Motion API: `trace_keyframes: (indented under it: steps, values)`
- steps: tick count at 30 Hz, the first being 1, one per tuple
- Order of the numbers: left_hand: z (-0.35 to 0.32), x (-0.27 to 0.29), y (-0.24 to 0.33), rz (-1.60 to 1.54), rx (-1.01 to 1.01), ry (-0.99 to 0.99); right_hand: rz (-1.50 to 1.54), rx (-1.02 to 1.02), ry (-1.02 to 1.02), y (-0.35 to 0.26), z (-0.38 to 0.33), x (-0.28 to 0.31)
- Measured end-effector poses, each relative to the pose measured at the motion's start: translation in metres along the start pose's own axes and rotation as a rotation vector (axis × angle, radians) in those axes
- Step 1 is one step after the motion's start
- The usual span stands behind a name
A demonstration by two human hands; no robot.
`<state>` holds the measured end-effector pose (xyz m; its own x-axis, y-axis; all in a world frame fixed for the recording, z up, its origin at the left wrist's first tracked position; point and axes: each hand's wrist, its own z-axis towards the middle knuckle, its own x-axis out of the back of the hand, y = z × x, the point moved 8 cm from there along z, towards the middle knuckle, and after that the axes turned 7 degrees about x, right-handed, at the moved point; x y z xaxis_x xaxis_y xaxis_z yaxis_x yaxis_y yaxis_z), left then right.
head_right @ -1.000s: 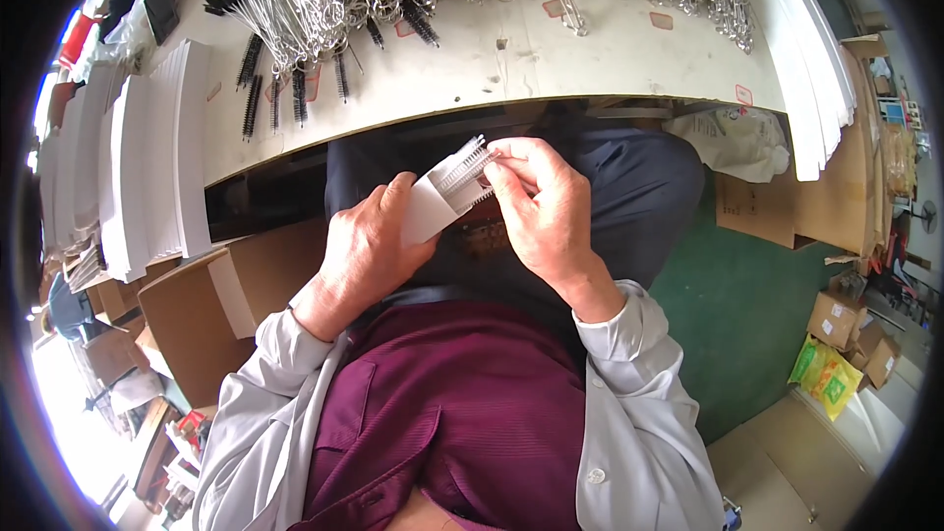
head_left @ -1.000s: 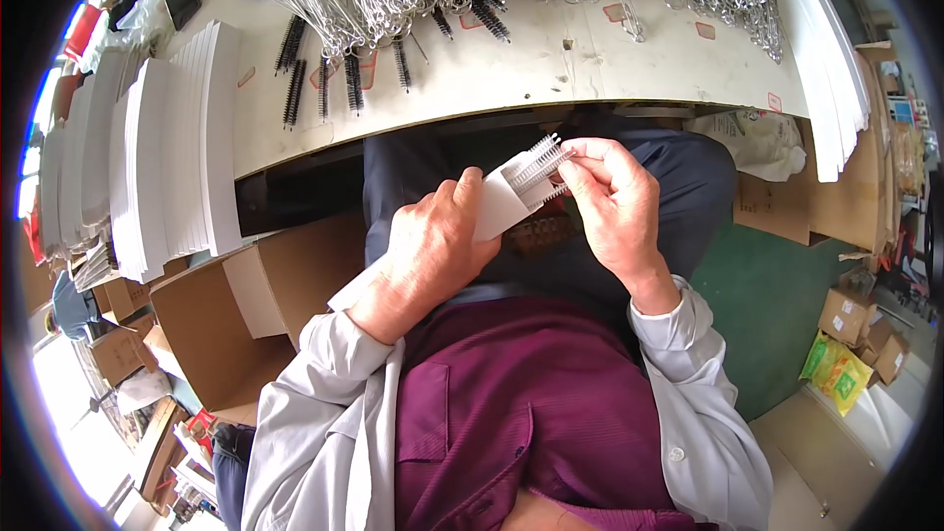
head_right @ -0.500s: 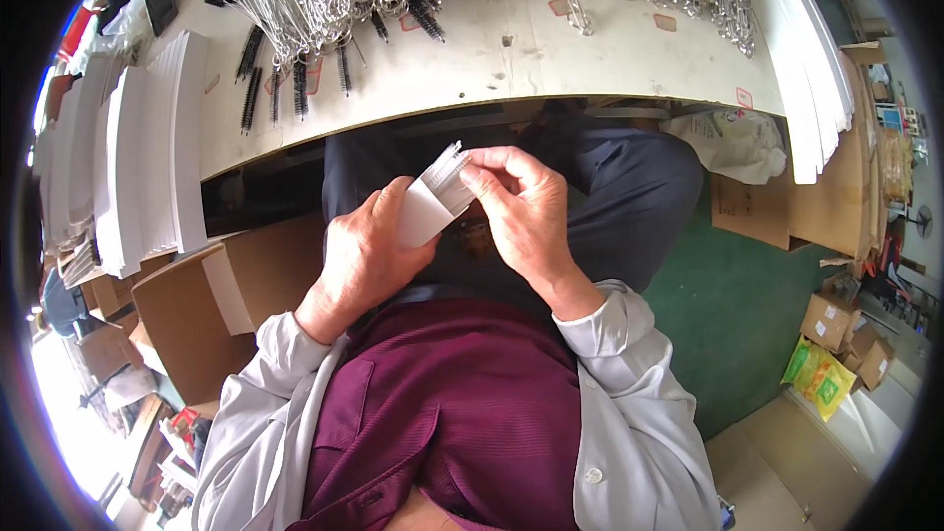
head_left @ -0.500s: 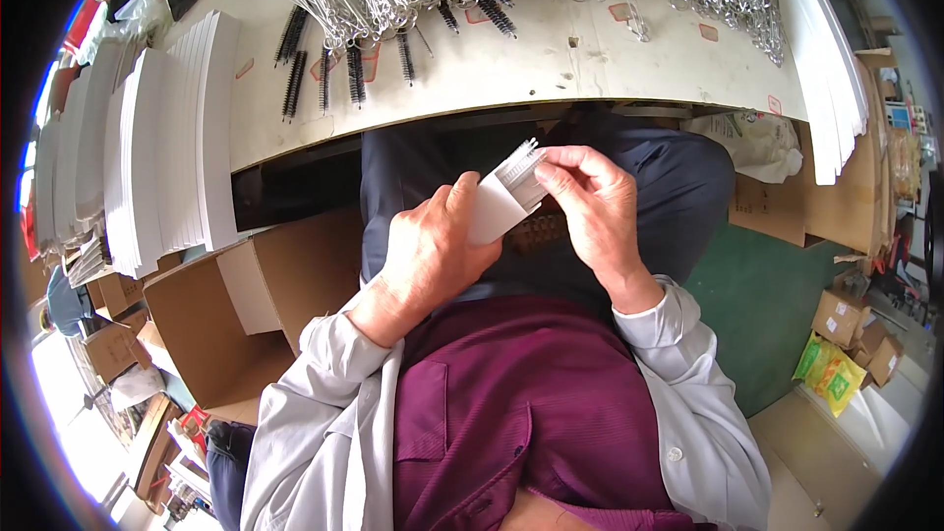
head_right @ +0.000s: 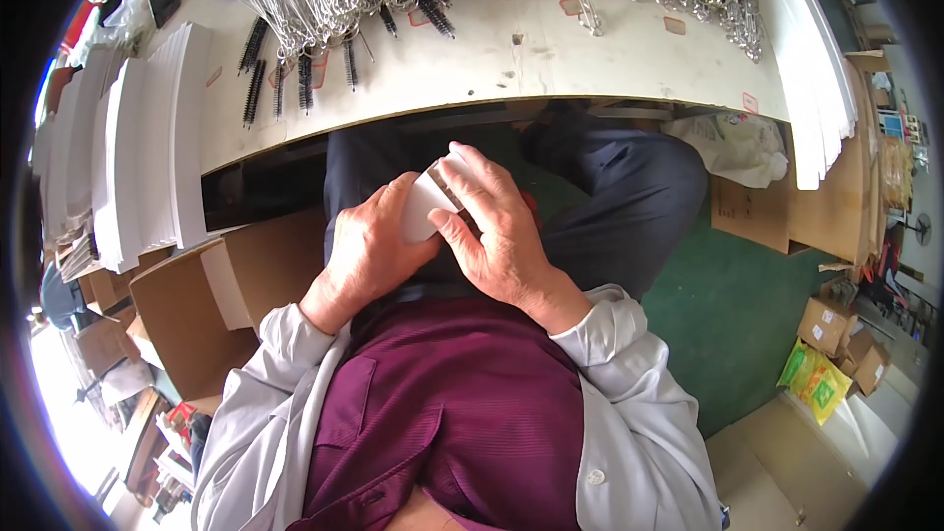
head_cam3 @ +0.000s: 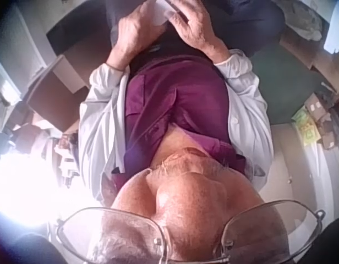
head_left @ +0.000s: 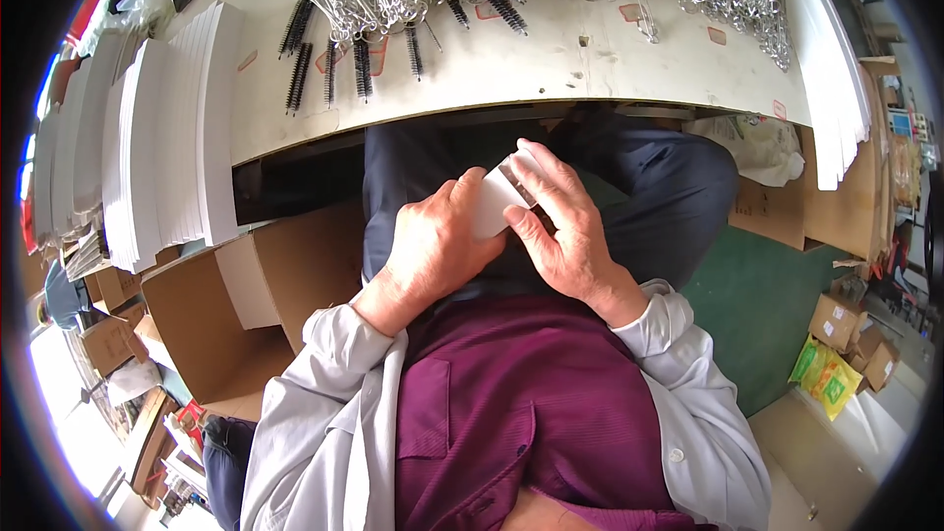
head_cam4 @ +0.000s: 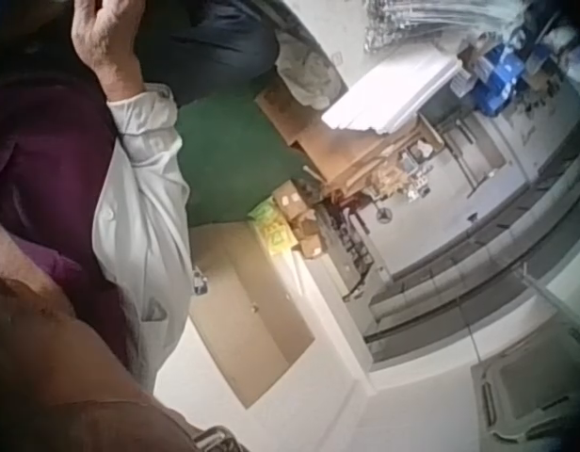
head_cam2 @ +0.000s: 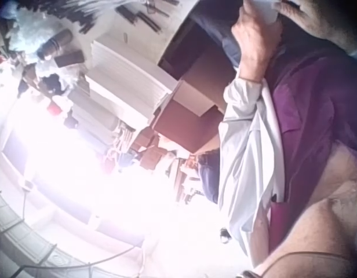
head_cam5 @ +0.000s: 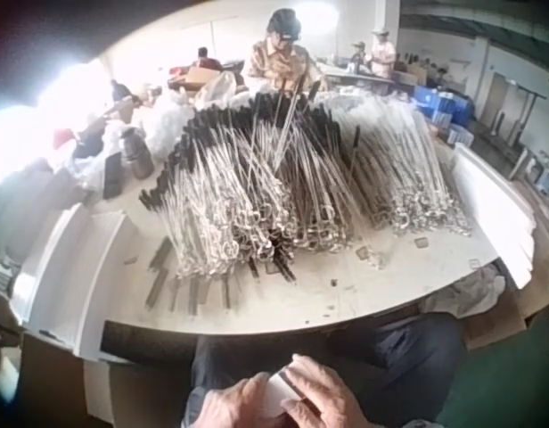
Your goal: Packaging long thin wire brushes with loop handles into white cardboard boxes.
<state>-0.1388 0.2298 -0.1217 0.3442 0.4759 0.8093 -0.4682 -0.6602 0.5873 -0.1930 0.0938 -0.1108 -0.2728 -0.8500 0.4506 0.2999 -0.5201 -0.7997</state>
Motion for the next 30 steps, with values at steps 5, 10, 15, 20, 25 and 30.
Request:
trace_keyframes:
  steps: [5, 10, 15, 20, 25, 30]
  values:
    - [0.002, -0.004, -0.008, -0.048, 0.105, -0.120, 0.116, -0.113, -0.066, 0.012, -0.005, 0.005]
    - [-0.001, -0.007, -0.013, -0.119, 0.087, -0.126, 0.399, -0.288, -0.293, 0.022, -0.009, -0.004]
    - [0.009, 0.000, -0.003, -0.204, 0.083, -0.131, 0.324, -0.170, -0.084, 0.018, -0.007, 0.004]
    - [0.011, -0.002, -0.002, -0.301, 0.088, -0.116, 0.376, -0.288, -0.084, 0.019, -0.007, 0.005]
    - [0.010, -0.006, 0.002, -0.329, 0.075, -0.092, 0.297, -0.294, -0.045, 0.019, -0.012, 0.002]
    - [0.007, -0.011, 0.004, -0.317, 0.079, -0.104, 0.266, -0.481, 0.011, 0.032, -0.030, -0.001]
